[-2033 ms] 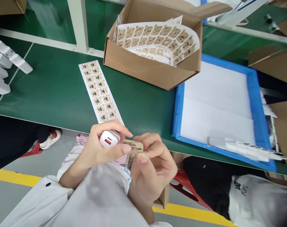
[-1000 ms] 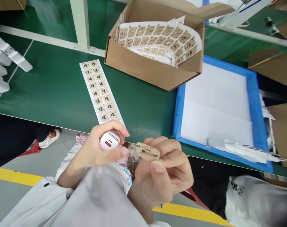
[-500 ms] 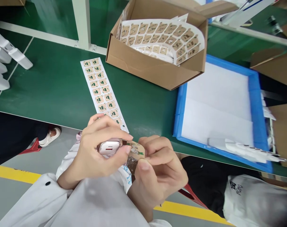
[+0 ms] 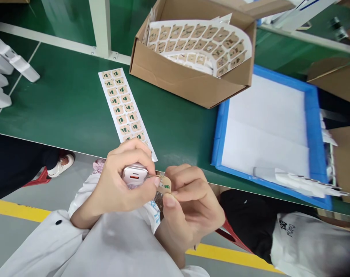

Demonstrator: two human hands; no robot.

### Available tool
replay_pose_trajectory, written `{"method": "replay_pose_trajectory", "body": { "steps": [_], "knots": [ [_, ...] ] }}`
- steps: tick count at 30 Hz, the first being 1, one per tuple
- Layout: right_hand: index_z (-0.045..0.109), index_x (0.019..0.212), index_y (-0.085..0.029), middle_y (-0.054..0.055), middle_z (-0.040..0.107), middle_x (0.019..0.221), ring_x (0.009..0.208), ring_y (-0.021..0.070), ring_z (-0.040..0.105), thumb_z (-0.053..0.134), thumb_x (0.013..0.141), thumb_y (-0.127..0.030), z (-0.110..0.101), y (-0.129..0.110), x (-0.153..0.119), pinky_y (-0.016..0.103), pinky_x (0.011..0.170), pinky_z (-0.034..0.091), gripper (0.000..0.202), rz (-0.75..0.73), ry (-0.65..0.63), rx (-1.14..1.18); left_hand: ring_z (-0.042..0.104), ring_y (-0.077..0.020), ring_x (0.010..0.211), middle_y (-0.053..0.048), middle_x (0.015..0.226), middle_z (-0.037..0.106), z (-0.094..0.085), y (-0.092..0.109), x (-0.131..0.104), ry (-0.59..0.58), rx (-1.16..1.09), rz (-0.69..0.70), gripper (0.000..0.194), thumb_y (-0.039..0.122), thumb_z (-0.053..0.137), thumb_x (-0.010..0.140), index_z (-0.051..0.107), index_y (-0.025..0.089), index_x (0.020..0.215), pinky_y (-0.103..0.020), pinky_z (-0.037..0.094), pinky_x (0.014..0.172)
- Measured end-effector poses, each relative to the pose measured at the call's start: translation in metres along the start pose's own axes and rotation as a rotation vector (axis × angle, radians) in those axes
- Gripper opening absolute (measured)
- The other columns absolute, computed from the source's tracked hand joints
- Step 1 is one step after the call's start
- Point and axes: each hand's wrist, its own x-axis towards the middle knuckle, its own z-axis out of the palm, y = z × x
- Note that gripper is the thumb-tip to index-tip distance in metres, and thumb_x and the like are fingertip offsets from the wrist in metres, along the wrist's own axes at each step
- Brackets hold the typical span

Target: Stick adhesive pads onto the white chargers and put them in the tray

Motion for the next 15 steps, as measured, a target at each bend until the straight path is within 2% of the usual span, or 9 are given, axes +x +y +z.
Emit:
{"method": "replay_pose_trajectory", "body": {
  "steps": [4, 6, 8, 10, 15],
  "knots": [
    [0.060, 0.077, -0.026, -0.004, 0.046, 0.069, 0.060, 0.0152, 0.047, 0.073, 0.088, -0.020, 0.001, -0.002, 0.006, 0.033, 0.059, 0.041, 0.018, -0.140, 0.007, 0.049, 0.061, -0.0161, 0.072, 0.000, 0.080, 0.065, -0.001, -0.001, -0.004, 0.049, 0.132, 0.059, 0.009, 0.016, 0.076, 0.078, 0.069, 0.022, 0.078, -0.035, 0.055, 0.076],
    [0.059, 0.076, -0.025, -0.004, 0.046, 0.069, 0.059, 0.0149, 0.047, 0.072, 0.089, -0.020, 0.000, -0.003, 0.010, 0.032, 0.057, 0.040, 0.019, -0.137, -0.006, 0.121, 0.062, -0.0174, 0.074, 0.000, 0.081, 0.069, -0.007, -0.003, -0.004, 0.059, 0.150, 0.068, 0.008, 0.018, 0.076, 0.080, 0.075, 0.024, 0.086, -0.038, 0.054, 0.081],
    [0.057, 0.074, -0.024, -0.004, 0.045, 0.067, 0.060, 0.0147, 0.047, 0.072, 0.090, -0.023, -0.002, -0.003, 0.015, 0.031, 0.056, 0.039, 0.022, -0.078, -0.038, 0.229, 0.062, -0.0176, 0.073, -0.001, 0.081, 0.071, -0.015, -0.007, -0.001, 0.031, 0.048, 0.014, 0.007, 0.021, 0.076, 0.084, 0.079, 0.024, 0.089, -0.037, 0.054, 0.079],
    [0.054, 0.070, -0.023, -0.004, 0.044, 0.066, 0.059, 0.0140, 0.045, 0.073, 0.089, -0.026, -0.006, -0.003, 0.021, 0.029, 0.055, 0.037, 0.027, 0.047, -0.101, 0.347, 0.062, -0.0175, 0.071, -0.002, 0.078, 0.071, -0.021, -0.014, 0.005, -0.062, -0.136, -0.097, 0.005, 0.025, 0.078, 0.087, 0.081, 0.024, 0.083, -0.035, 0.053, 0.074],
    [0.054, 0.064, -0.021, -0.003, 0.047, 0.066, 0.058, 0.0130, 0.044, 0.078, 0.083, -0.029, -0.015, -0.001, 0.033, 0.026, 0.053, 0.036, 0.031, 0.387, -0.311, 0.522, 0.056, -0.0150, 0.062, -0.002, 0.068, 0.063, -0.021, -0.036, 0.018, -0.491, -0.490, -0.427, 0.020, 0.035, 0.085, 0.082, 0.079, 0.021, 0.070, -0.030, 0.043, 0.059]
  ]
}}
